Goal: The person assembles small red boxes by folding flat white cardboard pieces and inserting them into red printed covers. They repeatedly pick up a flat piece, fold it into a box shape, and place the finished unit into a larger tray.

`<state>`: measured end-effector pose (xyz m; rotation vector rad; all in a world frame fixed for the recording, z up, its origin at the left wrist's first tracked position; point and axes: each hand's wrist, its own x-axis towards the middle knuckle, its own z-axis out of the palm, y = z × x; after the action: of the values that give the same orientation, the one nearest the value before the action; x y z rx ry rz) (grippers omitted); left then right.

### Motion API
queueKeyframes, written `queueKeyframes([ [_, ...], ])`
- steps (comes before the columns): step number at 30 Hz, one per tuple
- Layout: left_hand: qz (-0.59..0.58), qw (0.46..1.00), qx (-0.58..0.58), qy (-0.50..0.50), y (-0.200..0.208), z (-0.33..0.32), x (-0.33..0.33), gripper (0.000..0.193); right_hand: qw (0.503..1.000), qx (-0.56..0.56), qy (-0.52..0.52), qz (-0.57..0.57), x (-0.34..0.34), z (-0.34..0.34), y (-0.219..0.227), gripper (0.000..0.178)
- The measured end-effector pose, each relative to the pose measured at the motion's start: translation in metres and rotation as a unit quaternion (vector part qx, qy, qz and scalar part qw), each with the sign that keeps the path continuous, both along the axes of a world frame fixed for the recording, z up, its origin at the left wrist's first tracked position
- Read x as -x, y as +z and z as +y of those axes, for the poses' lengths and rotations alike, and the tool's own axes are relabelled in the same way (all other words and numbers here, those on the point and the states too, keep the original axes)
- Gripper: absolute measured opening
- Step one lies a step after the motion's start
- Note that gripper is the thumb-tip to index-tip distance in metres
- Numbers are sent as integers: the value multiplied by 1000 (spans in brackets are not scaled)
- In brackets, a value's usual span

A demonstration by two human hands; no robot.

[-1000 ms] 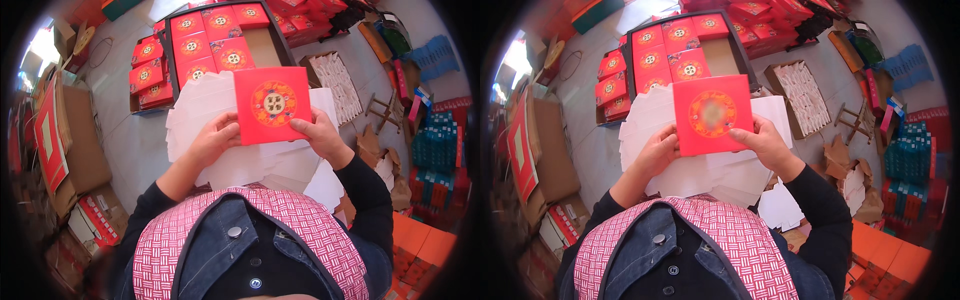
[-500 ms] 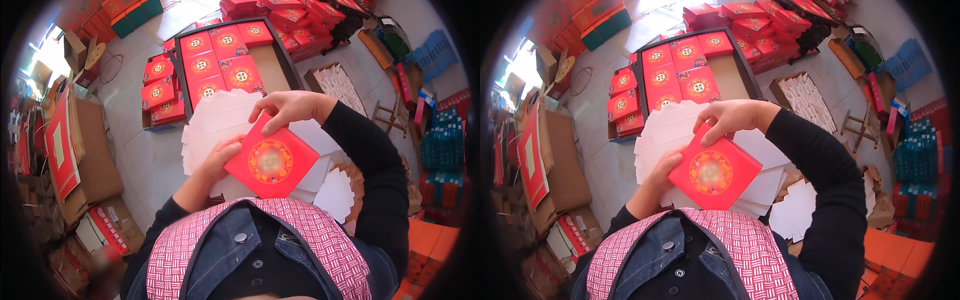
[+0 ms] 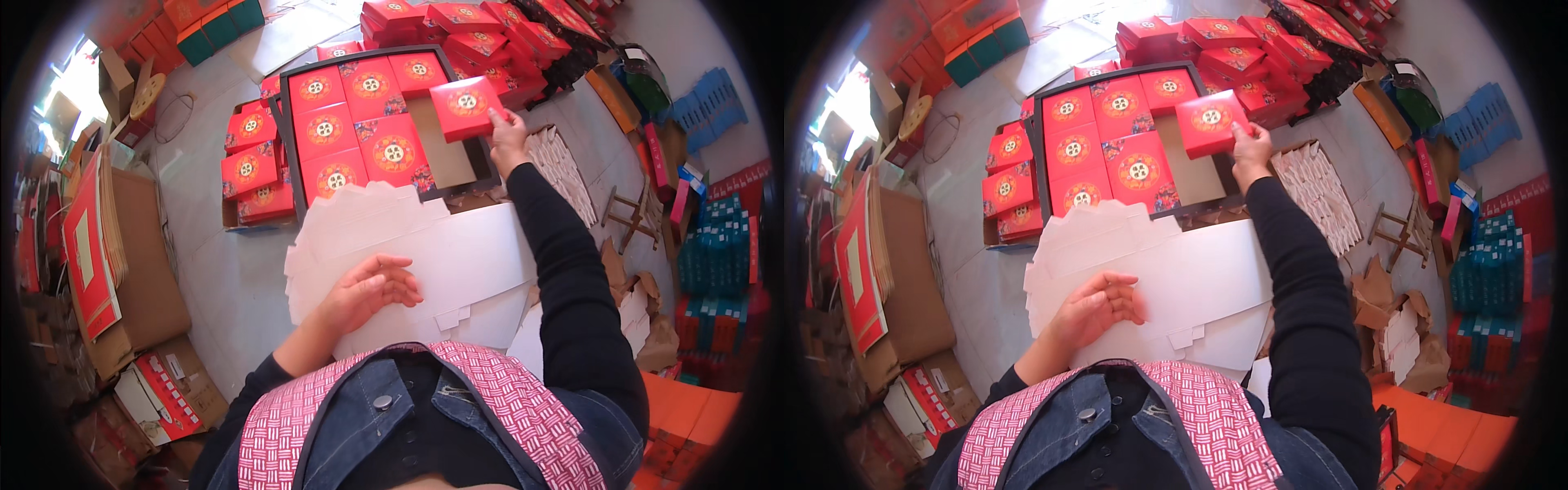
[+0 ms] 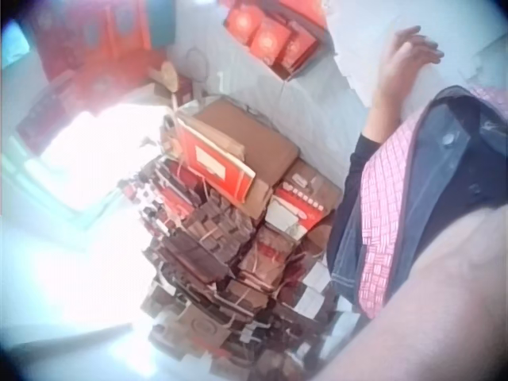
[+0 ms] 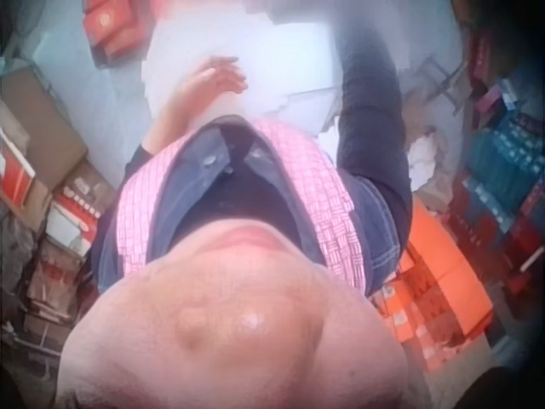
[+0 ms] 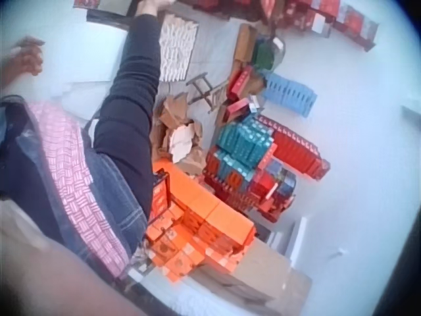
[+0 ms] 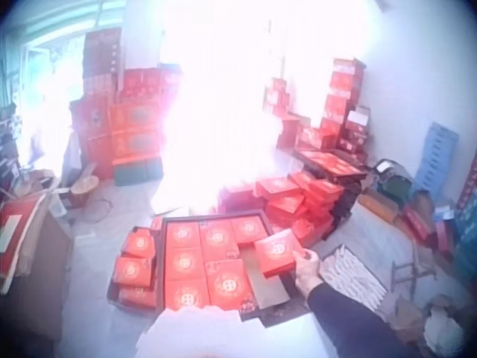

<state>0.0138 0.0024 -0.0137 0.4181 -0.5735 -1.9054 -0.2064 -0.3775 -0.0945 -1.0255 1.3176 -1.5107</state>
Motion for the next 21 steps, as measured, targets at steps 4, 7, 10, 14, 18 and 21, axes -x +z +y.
queueKeyframes([
  [4, 32, 999, 2, 26, 0, 3, -9, 47, 996, -28, -30, 77, -39, -9, -51, 42],
  [7, 15, 999, -7, 35, 5, 3, -12, 47, 992, 24, -45, 120, -61, -4, -70, 40],
  [10, 6, 999, -17, 46, 5, 4, -10, 46, 996, -45, 10, 71, -62, 2, -62, 40],
  [14, -1, 999, -36, 30, 8, -4, -5, 45, 997, -65, 18, 32, -61, -2, -59, 40],
  [18, 1, 998, -48, 27, 8, -8, 11, 45, 928, -67, 58, 362, -54, 11, -37, 44],
  [21, -4, 999, -46, 21, 9, -10, 11, 44, 854, -104, 146, 489, -45, 0, -16, 53],
])
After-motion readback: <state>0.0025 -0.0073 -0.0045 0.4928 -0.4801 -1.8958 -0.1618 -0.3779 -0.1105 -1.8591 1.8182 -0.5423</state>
